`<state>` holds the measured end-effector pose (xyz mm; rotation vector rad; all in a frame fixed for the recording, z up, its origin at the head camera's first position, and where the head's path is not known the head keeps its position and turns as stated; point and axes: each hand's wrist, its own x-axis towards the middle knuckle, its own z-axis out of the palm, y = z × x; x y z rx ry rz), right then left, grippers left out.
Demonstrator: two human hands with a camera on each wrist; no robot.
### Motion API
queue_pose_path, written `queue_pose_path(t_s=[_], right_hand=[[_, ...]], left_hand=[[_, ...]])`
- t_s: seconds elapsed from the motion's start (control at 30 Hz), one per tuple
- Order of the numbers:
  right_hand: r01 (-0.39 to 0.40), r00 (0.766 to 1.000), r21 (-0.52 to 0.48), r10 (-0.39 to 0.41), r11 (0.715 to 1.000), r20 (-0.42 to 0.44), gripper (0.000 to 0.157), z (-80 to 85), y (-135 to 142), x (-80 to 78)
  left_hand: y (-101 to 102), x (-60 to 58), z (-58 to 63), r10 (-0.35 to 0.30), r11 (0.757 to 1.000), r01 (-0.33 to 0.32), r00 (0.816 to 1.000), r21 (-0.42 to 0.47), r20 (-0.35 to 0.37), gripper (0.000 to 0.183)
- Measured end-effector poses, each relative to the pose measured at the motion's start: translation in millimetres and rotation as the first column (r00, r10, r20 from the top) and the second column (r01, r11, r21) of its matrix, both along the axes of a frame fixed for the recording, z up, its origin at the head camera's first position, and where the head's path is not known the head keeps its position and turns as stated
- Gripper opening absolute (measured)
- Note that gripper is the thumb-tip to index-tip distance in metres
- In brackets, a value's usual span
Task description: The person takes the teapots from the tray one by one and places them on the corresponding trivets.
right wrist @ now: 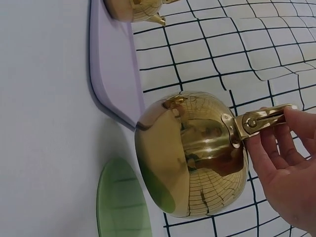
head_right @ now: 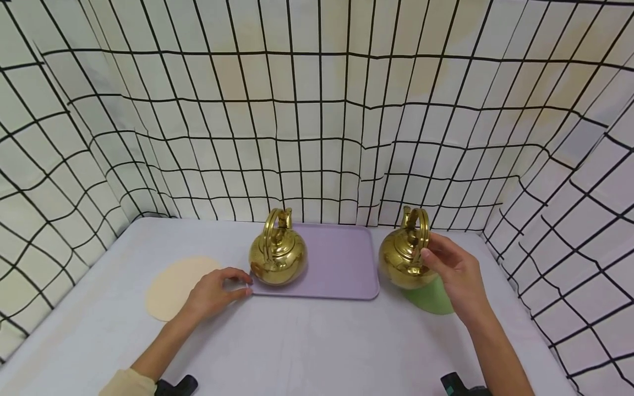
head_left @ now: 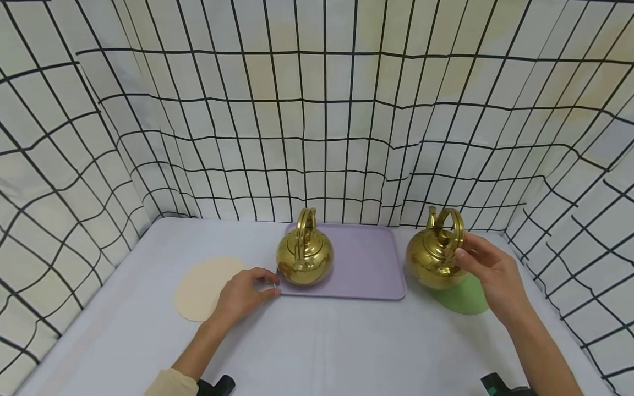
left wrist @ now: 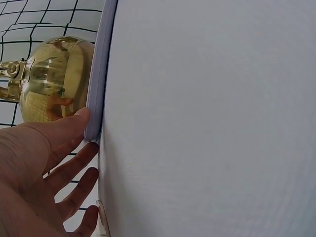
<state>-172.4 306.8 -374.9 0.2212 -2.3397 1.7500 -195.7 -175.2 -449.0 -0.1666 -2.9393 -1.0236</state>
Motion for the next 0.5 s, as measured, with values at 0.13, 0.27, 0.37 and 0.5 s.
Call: queue_pose_path(t_s=[0.13,0.27,0.37,0.5], right_hand=[[-0.001,1.0,0.009,0.001,1.0,-0.014,0.045,-0.5,7,0.6],[-0.006,1.0,0.011,0.007,1.0,-0.03,0.045,-0.9,12,1.8],[-0.022,0.999,-0.005,0.021,1.0,-0.036,0.045,-1.5,16,2.9],[-0.034,0.999,-0.023,0.033,0.999,-0.039,0.045,-4.1,23,3.7]], left_hand=[[0,-0.1,0.4,-0.004,1.0,0.004,1.0,0.0,-0.003,0.016],[1,-0.5,0.8,-0.005,1.0,0.005,1.0,0.0,-0.007,0.016],[0,-0.9,0.7,-0.007,1.0,0.007,1.0,-0.002,-0.008,0.016],[0,-0.9,0.0,-0.01,1.0,0.01,1.0,-0.004,-0.004,0.017]])
